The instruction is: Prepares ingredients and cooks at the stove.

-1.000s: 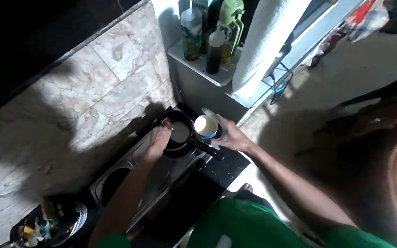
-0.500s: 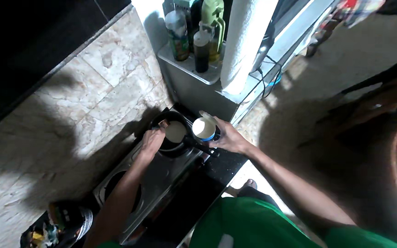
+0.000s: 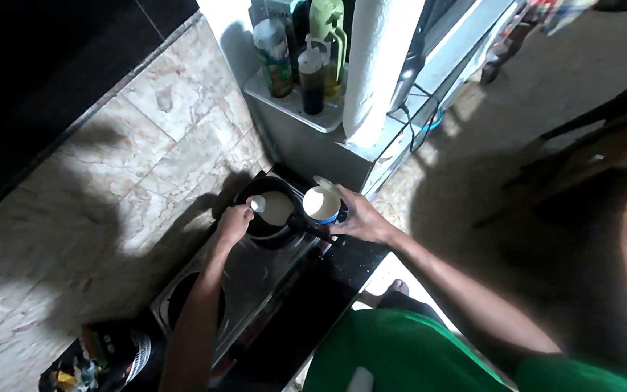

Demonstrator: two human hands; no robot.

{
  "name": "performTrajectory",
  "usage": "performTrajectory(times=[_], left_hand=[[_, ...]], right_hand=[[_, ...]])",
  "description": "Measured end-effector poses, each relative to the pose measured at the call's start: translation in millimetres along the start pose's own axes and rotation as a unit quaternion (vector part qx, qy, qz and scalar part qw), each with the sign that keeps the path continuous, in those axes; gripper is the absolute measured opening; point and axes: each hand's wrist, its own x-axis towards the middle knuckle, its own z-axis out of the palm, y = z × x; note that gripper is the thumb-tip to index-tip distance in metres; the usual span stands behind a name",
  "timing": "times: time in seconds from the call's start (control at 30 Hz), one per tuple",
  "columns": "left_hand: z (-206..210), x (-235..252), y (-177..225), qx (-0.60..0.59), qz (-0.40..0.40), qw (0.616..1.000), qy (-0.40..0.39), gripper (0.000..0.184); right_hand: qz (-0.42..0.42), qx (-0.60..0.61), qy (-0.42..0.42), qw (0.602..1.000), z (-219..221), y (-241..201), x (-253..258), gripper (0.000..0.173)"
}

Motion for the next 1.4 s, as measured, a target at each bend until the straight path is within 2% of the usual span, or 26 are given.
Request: performTrajectory(times=[0.2,0.27,0.33,0.47,0.6,0.73,0.83,0.97,1.03,1.13,1.4], left_hand=[[2.3,-13.6,26.4,0.141,-0.018,0.989,0.049,0.025],[9.4,-16.0,31.4,0.227,-0.006,0.973,0.040,0.023],[15.6,-16.2,29.3,0.279,-0.009,0.960,0.015,0.031],[11.5,-16.6,27.6,0.298,-0.020,0.954,0.006,0.028],[6.1,-7.9,15.6,0.101,-0.029,0.994,-0.012,0.029],[10.7,-5.3,-4.4,-0.106,-0.044,0.993,0.013,0.030],[18.8,-14.8,-11.5,-0.294,-0.070,0.952,0.036,0.028],[24.6,-26.9,-10.1,-0.525,-0.086,0.846,0.026,0.026],[23.9,-32.5,-7.1,-0.578,-0.097,0.809,0.031,0.026],[25.8,-38.9,-5.8,-0.614,-0.111,0.781,0.032,0.024],[40.7,-45.8,-3.1,-0.622,-0.116,0.771,0.072,0.025]], right_hand=[[0.017,0.004,0.008,1.000,-7.9,-2.0,-11.1,0.082],[0.017,0.012,0.014,1.000,-10.1,-2.1,-15.3,0.081],[0.017,0.012,0.015,1.000,-11.0,-1.1,-20.8,0.082],[0.013,-0.003,0.023,1.000,-14.3,6.2,-28.6,0.084],[0.025,0.006,0.033,0.999,-16.4,11.8,-35.9,0.084],[0.039,0.022,0.038,0.998,-18.7,12.4,-42.1,0.086],[0.042,0.017,0.042,0.998,-20.4,14.9,-46.8,0.084],[0.046,-0.001,0.052,0.998,-21.2,19.7,-52.4,0.085],[0.048,-0.006,0.054,0.997,-21.9,20.1,-55.0,0.085],[0.053,0.002,0.056,0.997,-22.7,23.6,-62.3,0.084],[0.079,0.012,0.082,0.993,-32.3,25.1,-81.7,0.084]])
